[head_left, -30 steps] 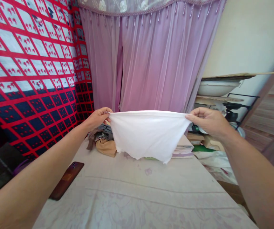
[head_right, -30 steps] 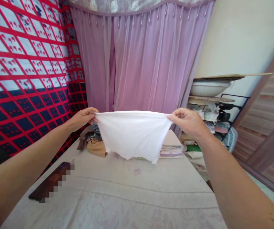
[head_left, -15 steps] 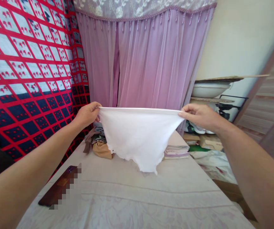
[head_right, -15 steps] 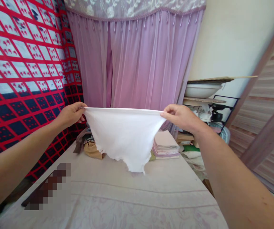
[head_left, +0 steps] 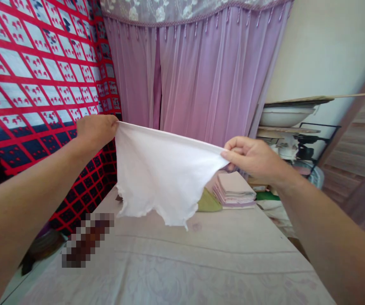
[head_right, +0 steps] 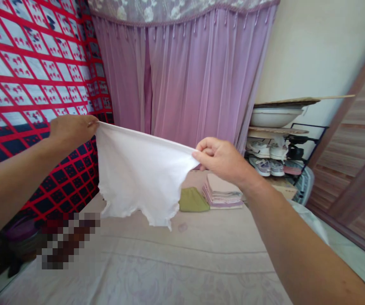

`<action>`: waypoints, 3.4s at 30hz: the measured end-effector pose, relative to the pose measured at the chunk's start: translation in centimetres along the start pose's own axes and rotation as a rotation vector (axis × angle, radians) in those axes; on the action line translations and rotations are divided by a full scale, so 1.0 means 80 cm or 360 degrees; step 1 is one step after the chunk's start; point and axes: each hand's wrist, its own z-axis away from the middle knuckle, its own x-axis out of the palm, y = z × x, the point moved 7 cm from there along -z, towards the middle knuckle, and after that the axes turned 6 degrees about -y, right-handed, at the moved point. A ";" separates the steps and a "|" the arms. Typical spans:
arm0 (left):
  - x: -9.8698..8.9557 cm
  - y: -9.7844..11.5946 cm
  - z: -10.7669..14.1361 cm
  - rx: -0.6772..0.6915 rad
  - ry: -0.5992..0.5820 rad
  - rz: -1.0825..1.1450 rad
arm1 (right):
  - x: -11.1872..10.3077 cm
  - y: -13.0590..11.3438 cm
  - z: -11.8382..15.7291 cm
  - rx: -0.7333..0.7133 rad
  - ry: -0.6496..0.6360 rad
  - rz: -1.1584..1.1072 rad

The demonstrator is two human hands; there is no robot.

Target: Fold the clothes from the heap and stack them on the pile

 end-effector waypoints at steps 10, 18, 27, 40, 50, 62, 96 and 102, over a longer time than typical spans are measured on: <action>0.047 0.052 -0.047 -0.0189 -0.0217 0.1286 | 0.157 -0.005 0.059 0.0072 -0.0253 -0.0856; 0.254 0.258 0.109 0.0207 -0.0904 0.1635 | 0.178 0.121 0.196 0.0485 0.0089 -0.0621; 0.367 0.253 0.355 0.0668 -0.1107 0.1315 | 0.205 0.268 0.321 0.0958 -0.0155 -0.0304; 0.313 -0.087 0.390 -0.0080 -0.1014 0.0366 | 0.212 0.279 0.313 0.0907 -0.0627 -0.0095; 0.299 -0.074 0.405 -0.0309 -0.1061 0.0345 | 0.197 0.267 0.298 0.0489 -0.0225 0.0404; 0.275 -0.075 0.366 -0.0093 -0.0904 0.0460 | 0.199 0.256 0.295 0.0347 -0.0262 0.0347; 0.299 0.067 0.374 0.0559 -0.1380 0.0772 | 0.187 0.270 0.234 0.0653 -0.0500 0.0651; 0.346 0.078 0.347 0.0589 -0.1457 0.0668 | 0.193 0.309 0.201 0.0782 -0.0336 0.0762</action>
